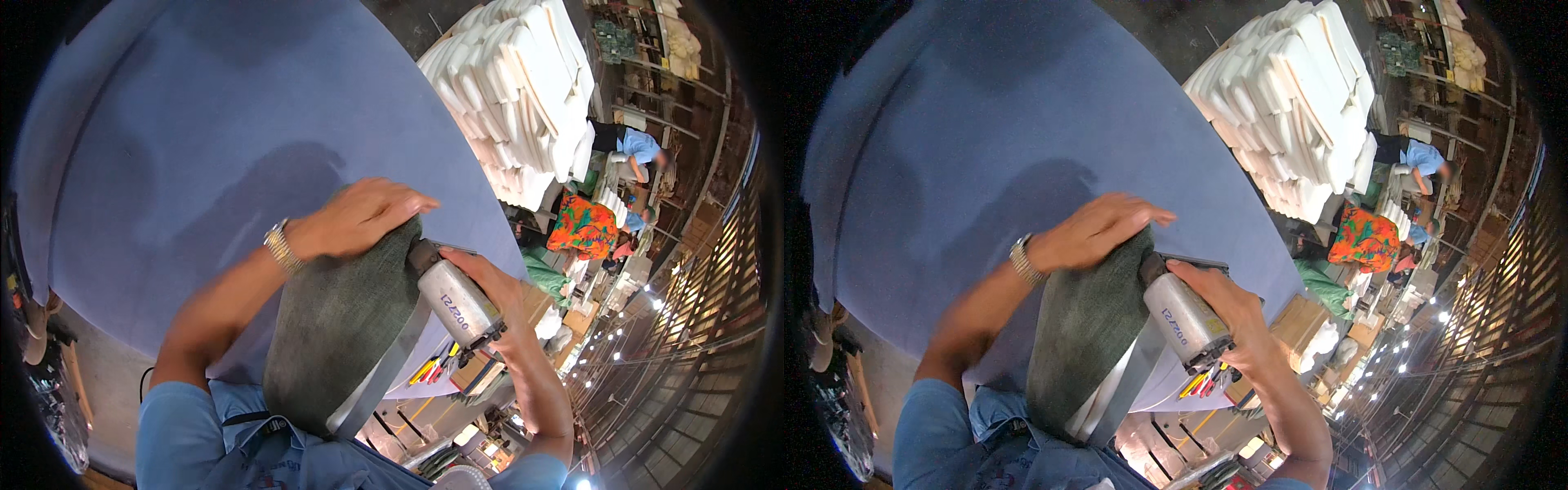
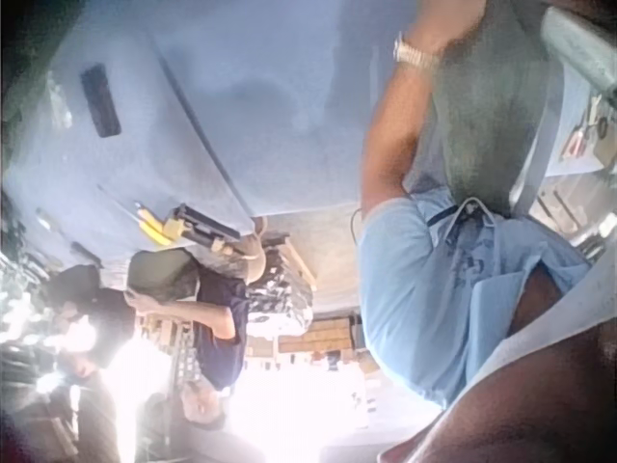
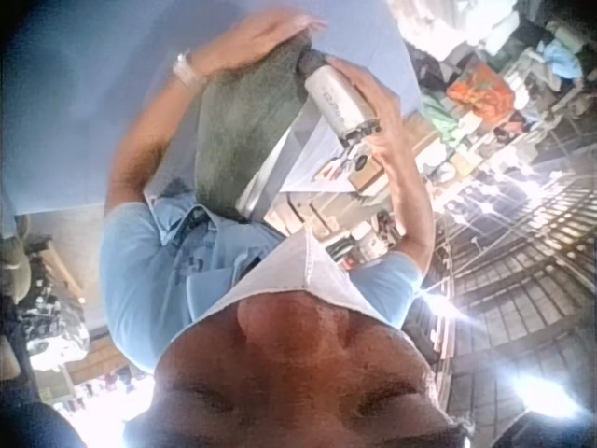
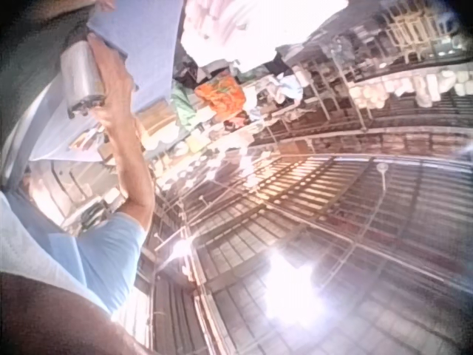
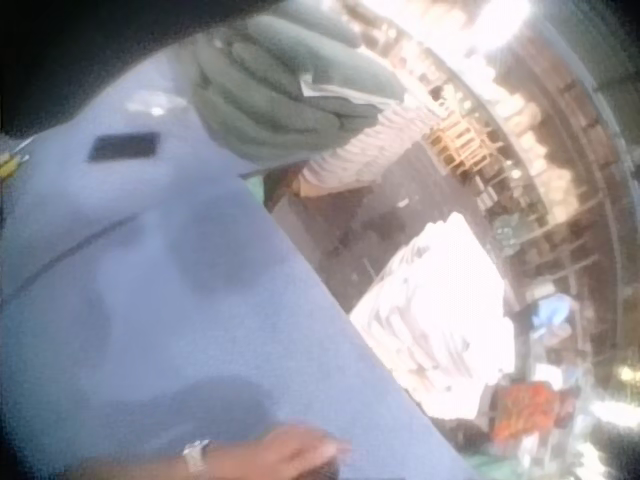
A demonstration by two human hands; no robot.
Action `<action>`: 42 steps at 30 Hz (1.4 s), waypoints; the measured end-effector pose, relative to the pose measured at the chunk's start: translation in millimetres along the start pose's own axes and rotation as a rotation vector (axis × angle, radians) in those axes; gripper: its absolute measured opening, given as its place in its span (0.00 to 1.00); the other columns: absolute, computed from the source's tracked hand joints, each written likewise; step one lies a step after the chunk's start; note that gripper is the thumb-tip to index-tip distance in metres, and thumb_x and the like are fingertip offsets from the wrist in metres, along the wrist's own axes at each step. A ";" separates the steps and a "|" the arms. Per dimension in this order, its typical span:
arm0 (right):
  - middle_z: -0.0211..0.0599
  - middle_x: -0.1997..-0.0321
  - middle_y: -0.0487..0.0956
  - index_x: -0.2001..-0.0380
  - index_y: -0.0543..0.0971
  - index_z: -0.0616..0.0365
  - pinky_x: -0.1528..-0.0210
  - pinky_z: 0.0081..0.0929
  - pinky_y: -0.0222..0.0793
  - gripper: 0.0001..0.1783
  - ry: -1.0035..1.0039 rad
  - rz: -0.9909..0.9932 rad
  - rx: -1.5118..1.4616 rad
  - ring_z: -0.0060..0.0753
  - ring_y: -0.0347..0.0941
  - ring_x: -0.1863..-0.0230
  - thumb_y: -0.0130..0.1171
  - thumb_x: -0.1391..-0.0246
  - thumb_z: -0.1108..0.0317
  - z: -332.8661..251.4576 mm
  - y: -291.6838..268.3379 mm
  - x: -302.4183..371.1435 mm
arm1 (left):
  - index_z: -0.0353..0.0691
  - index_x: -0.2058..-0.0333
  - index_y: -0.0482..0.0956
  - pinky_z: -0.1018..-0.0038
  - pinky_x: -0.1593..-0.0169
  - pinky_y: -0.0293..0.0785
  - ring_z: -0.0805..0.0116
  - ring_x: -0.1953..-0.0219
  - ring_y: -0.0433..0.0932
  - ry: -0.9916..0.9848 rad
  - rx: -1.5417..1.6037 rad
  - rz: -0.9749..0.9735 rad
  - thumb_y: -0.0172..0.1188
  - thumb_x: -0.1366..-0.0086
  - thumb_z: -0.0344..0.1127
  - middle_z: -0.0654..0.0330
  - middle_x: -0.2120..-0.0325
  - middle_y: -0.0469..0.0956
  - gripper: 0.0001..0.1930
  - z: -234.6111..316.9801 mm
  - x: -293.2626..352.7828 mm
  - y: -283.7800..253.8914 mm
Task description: The person assembles a cushion by wrapping fabric around a foam insert, folding edges, and securing them with a staple gun. They trim excess fabric with a utility knife and repeat the process on multiple cushions at a workbench.
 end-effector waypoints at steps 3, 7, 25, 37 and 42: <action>0.45 0.43 0.80 0.36 0.74 0.56 0.45 0.35 0.74 0.43 -0.008 -0.020 0.106 0.49 0.80 0.48 0.73 0.59 0.57 -7.6 -4.2 -6.0 | 0.35 0.65 0.84 0.60 0.53 0.70 0.51 0.64 0.78 -0.183 -0.083 -0.095 0.38 0.22 0.55 0.46 0.71 0.79 0.32 -21.0 -20.3 6.5; 0.44 0.47 0.81 0.36 0.74 0.56 0.49 0.36 0.74 0.46 0.012 -0.061 0.082 0.49 0.80 0.52 0.73 0.62 0.54 -10.3 -9.3 -12.9 | 0.30 0.82 0.74 0.53 0.68 0.65 0.48 0.81 0.69 -0.155 -0.177 0.036 0.39 0.24 0.56 0.45 0.88 0.66 0.37 -26.4 -24.4 5.7; 0.44 0.43 0.81 0.39 0.76 0.57 0.47 0.35 0.77 0.42 -0.094 -0.020 0.125 0.47 0.82 0.50 0.71 0.60 0.55 1.5 -7.4 -19.6 | 0.29 0.83 0.75 0.53 0.70 0.66 0.48 0.85 0.66 -0.182 -0.166 0.156 0.41 0.26 0.54 0.46 0.90 0.65 0.35 -29.2 -22.9 -0.7; 0.44 0.47 0.81 0.37 0.74 0.53 0.48 0.39 0.76 0.48 -0.185 0.216 0.259 0.53 0.79 0.49 0.75 0.69 0.69 -27.9 1.8 18.3 | 0.31 0.74 0.84 0.65 0.58 0.74 0.64 0.73 0.77 -0.199 0.058 0.178 0.44 0.25 0.51 0.53 0.79 0.80 0.31 -36.7 -17.3 -8.3; 0.45 0.43 0.79 0.37 0.73 0.50 0.46 0.41 0.75 0.47 -0.059 0.312 0.218 0.55 0.78 0.48 0.78 0.67 0.69 -3.2 34.5 94.2 | 0.31 0.76 0.84 0.68 0.60 0.75 0.66 0.75 0.78 -0.183 0.107 0.365 0.46 0.25 0.48 0.54 0.80 0.82 0.29 -17.2 -0.7 -32.6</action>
Point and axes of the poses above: each hand's wrist, its own x-axis away from the middle knuckle, its own y-axis out of the palm, z = x × y, the point moved 9 cm from there along -x, towards the middle knuckle
